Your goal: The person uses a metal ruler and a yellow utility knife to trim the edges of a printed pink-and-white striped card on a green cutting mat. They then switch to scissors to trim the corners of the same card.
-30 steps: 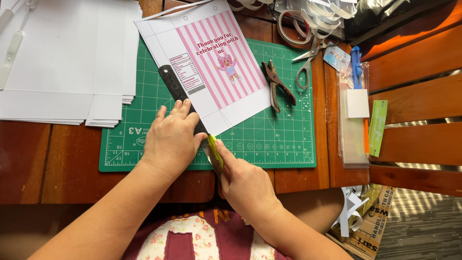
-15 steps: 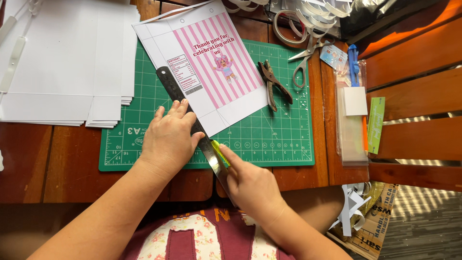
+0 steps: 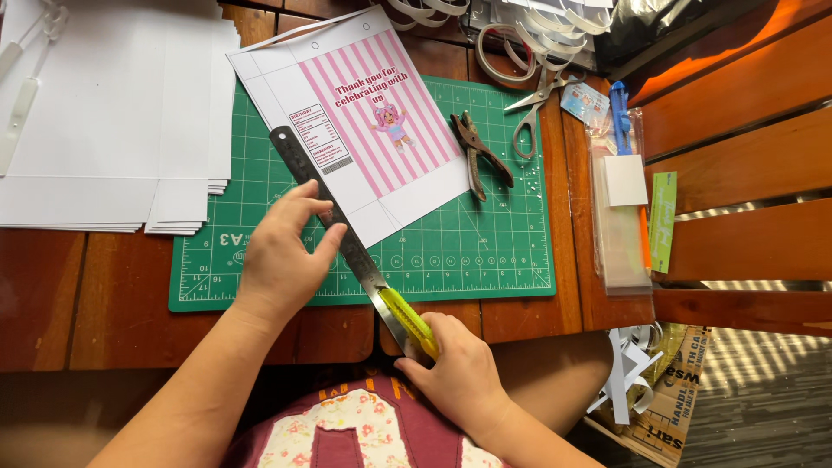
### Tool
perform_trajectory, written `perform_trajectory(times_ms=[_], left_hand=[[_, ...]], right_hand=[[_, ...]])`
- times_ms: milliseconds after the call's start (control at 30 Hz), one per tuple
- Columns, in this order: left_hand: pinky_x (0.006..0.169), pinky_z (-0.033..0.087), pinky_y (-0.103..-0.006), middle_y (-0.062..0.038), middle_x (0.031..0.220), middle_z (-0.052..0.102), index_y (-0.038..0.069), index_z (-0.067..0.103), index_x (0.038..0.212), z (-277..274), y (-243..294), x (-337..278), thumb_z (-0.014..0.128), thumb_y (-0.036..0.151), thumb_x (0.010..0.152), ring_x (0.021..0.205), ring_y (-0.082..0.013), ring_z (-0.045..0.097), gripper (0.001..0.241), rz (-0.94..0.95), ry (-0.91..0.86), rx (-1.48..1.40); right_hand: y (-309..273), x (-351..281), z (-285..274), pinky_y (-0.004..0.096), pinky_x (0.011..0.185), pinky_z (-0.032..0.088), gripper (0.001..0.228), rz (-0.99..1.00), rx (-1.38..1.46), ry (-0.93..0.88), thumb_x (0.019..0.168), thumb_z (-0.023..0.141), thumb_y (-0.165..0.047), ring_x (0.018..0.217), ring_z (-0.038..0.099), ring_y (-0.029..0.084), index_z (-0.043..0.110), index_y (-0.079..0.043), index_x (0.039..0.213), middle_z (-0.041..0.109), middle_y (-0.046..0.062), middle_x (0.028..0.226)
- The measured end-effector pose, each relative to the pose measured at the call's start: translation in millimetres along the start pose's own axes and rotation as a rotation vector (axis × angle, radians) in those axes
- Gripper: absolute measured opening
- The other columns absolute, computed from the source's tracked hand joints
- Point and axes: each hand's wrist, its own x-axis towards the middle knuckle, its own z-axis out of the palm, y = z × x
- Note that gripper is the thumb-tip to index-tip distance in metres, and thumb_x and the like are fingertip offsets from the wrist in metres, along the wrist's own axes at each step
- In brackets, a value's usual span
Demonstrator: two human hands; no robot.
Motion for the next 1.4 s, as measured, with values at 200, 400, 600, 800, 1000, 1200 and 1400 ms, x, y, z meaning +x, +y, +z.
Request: perform_trajectory(times_ms=[200,400,600,800,1000,1200,1400], left_hand=[[0.107,0.047,-0.0453,-0.017,0.139,0.061,0.011,0.066,0.112,-17,14,2,0.073,0.018,0.091,0.131,-0.0312,0.058,0.023,-0.067,0.116,-0.176],[0.108,0.047,-0.0457,-0.016,0.137,0.063,0.010,0.064,0.114,-14,23,5,0.071,0.018,0.093,0.130,-0.0309,0.059,0.023,-0.044,0.158,-0.205],[0.110,0.044,-0.0565,-0.022,0.149,0.050,0.010,0.060,0.120,2,24,16,0.072,0.026,0.093,0.141,-0.0394,0.048,0.034,0.050,0.188,-0.181],[0.124,0.015,-0.0618,-0.027,0.163,0.028,0.012,0.056,0.138,29,5,25,0.082,0.037,0.083,0.154,-0.0416,0.026,0.065,0.163,-0.116,0.069],[0.123,0.024,-0.0562,-0.027,0.160,0.037,0.013,0.059,0.141,32,0,27,0.086,0.045,0.075,0.151,-0.0428,0.032,0.078,0.224,-0.163,0.217],[0.123,0.026,-0.0562,-0.025,0.157,0.044,0.009,0.063,0.138,31,2,25,0.086,0.048,0.075,0.150,-0.0405,0.035,0.077,0.261,-0.124,0.232],[0.120,0.031,-0.0543,-0.024,0.153,0.051,0.010,0.067,0.133,28,6,24,0.084,0.044,0.079,0.147,-0.0392,0.042,0.066,0.287,-0.116,0.223]], right_hand=[[-9,6,-14,0.029,0.084,0.053,0.052,0.090,0.211,-0.007,0.063,0.092,-0.030,0.089,0.071,0.016,0.075,-0.015,0.110,0.077,0.000,0.100],[-10,2,-17,0.027,0.070,0.052,0.031,0.134,0.352,0.074,0.068,0.091,-0.032,0.073,0.065,0.012,0.077,-0.017,0.092,0.070,-0.003,0.081],[1,3,-16,0.026,0.072,0.054,0.035,0.143,0.380,0.188,0.068,0.093,-0.030,0.074,0.066,0.011,0.077,-0.014,0.094,0.073,-0.003,0.081],[1,6,-20,0.027,0.078,0.055,0.041,0.105,0.320,0.251,0.067,0.093,-0.029,0.079,0.069,0.013,0.076,-0.013,0.100,0.076,-0.003,0.088],[6,9,-20,0.029,0.080,0.055,0.049,-0.005,0.295,0.246,0.068,0.094,-0.027,0.082,0.070,0.017,0.076,-0.015,0.111,0.075,0.001,0.092],[4,15,-29,0.026,0.082,0.055,0.052,0.072,0.291,0.186,0.069,0.093,-0.027,0.081,0.071,0.013,0.078,-0.026,0.119,0.073,-0.004,0.091],[3,18,-32,0.024,0.079,0.054,0.054,0.183,0.312,0.094,0.068,0.093,-0.028,0.078,0.070,0.012,0.080,-0.029,0.120,0.069,-0.006,0.086]])
